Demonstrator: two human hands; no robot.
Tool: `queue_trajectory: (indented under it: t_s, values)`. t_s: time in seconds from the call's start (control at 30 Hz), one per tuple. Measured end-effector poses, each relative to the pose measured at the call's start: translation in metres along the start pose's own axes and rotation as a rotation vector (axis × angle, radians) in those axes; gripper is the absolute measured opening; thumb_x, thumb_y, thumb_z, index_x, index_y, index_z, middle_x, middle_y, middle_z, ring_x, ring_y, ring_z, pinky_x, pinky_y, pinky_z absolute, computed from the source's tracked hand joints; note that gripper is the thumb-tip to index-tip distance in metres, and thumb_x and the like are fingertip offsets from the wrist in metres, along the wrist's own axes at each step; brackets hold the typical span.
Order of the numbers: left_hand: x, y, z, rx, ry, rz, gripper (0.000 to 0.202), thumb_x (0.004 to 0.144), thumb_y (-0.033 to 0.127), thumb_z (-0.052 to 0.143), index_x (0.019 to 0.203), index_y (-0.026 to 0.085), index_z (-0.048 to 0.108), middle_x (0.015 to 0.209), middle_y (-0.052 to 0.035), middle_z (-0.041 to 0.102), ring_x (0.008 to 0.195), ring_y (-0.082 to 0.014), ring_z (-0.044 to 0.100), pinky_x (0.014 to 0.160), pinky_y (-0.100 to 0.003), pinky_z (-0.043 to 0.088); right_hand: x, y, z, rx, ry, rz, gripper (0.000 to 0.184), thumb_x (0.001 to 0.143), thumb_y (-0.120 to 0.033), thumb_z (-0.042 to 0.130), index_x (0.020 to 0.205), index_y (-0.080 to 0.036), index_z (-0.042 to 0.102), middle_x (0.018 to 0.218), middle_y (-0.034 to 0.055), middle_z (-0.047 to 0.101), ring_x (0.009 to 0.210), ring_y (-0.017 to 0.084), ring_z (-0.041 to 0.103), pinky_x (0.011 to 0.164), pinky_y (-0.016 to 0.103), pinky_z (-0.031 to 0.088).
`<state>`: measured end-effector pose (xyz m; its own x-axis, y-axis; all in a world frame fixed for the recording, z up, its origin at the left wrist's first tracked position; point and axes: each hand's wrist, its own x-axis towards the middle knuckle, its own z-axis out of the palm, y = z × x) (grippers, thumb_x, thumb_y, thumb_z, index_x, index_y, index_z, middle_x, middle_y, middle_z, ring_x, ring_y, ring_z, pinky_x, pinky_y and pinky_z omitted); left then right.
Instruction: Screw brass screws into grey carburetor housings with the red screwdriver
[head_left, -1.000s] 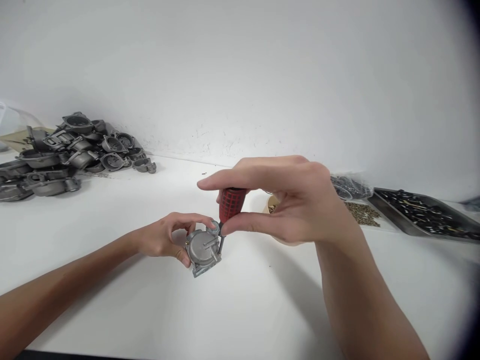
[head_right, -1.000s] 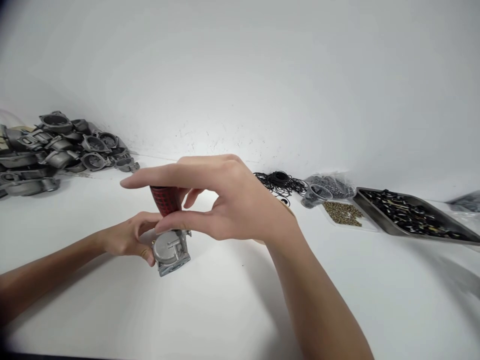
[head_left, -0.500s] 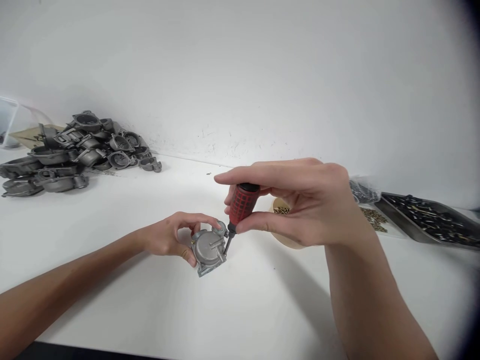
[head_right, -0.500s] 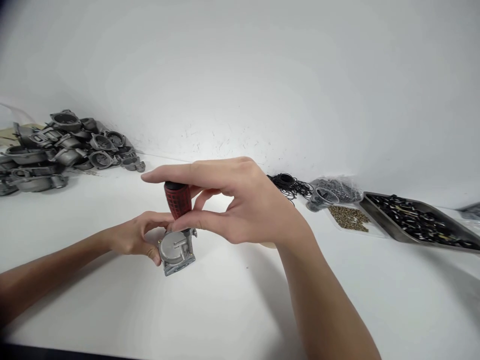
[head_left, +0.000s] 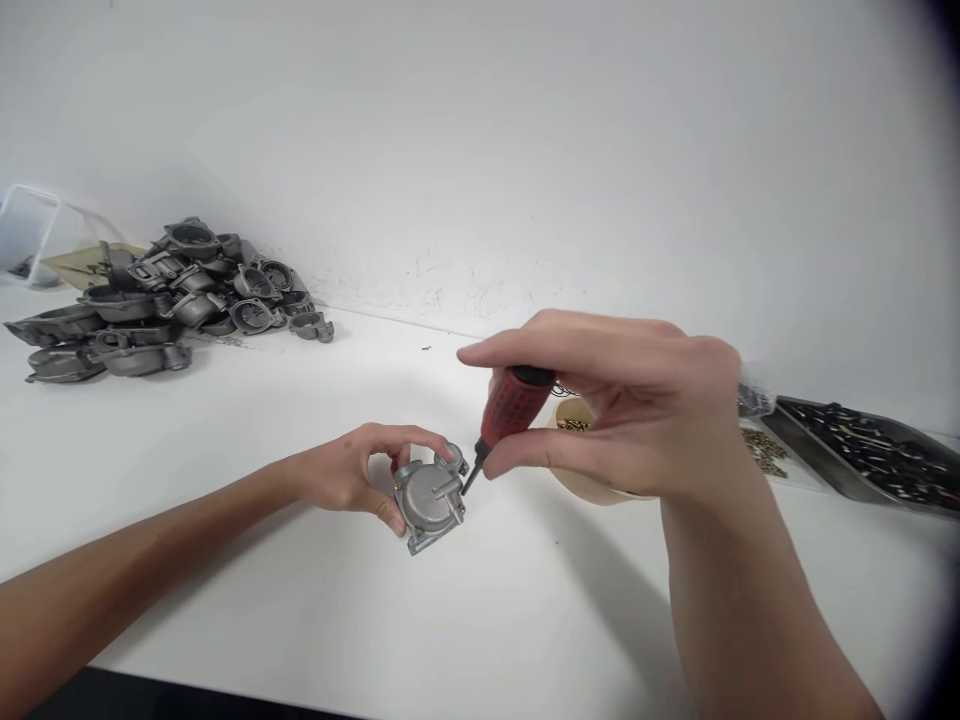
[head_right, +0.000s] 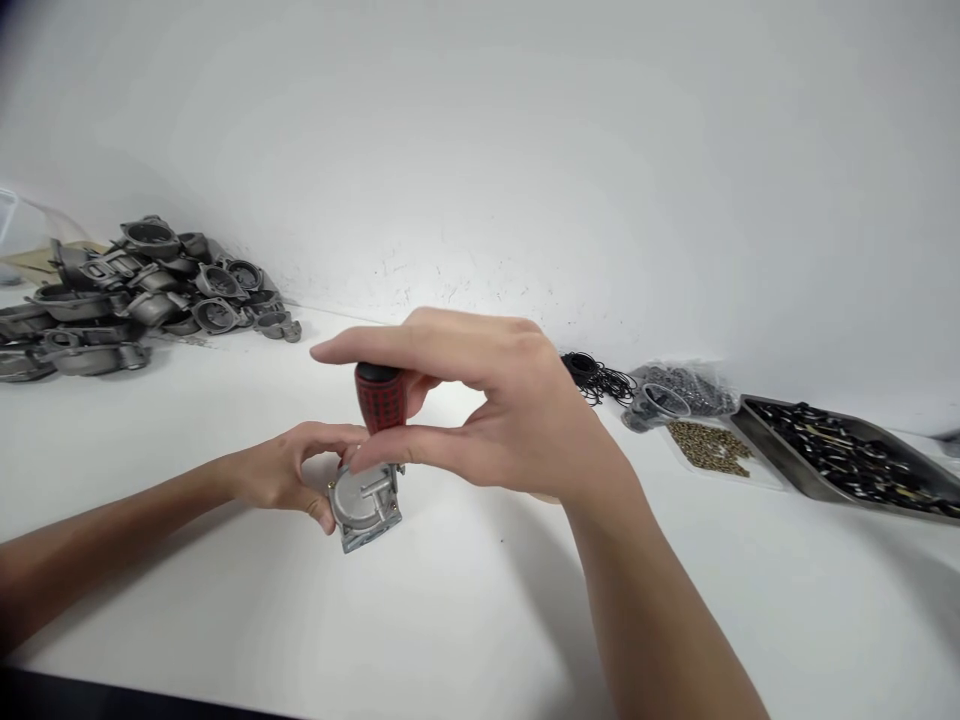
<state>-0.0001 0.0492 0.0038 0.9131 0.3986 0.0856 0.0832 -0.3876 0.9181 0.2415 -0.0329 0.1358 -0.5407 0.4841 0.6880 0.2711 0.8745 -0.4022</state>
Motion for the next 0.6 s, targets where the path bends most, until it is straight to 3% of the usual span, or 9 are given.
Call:
queue_trajectory:
  t_s: [0.17, 0.37, 0.6]
  values:
    - [-0.001, -0.001, 0.006, 0.012, 0.048, 0.07, 0.069, 0.068, 0.035, 0.092, 0.129, 0.027, 0.061, 0.124, -0.0064, 0.064, 0.092, -0.018, 0.059, 0.083, -0.032, 0.047, 0.0, 0.003, 0.0, -0.046, 0.05, -0.017, 0.043, 0.079, -0.019, 0.086, 0.12, -0.022, 0.073, 0.082, -0.0015, 0.072, 0.07, 0.014, 0.068, 0.066, 0.029, 0.062]
    - [-0.003, -0.003, 0.023, 0.087, 0.166, 0.079, 0.075, 0.07, 0.037, 0.091, 0.131, 0.026, 0.049, 0.134, -0.0094, 0.056, 0.086, -0.0151, 0.058, 0.082, -0.034, 0.051, 0.0, -0.002, 0.0, -0.066, 0.304, 0.039, 0.046, 0.075, -0.019, 0.088, 0.117, -0.031, 0.075, 0.082, -0.0011, 0.074, 0.068, 0.02, 0.07, 0.057, 0.034, 0.062]
    - [-0.002, 0.005, 0.029, 0.155, 0.212, 0.038, 0.074, 0.069, 0.041, 0.09, 0.132, 0.025, 0.052, 0.132, -0.0085, 0.058, 0.101, -0.0225, 0.063, 0.086, -0.036, 0.051, 0.003, -0.002, 0.016, 0.054, 0.219, 0.085, 0.051, 0.074, -0.013, 0.087, 0.119, -0.034, 0.075, 0.088, -0.0025, 0.075, 0.069, 0.018, 0.071, 0.063, 0.034, 0.066]
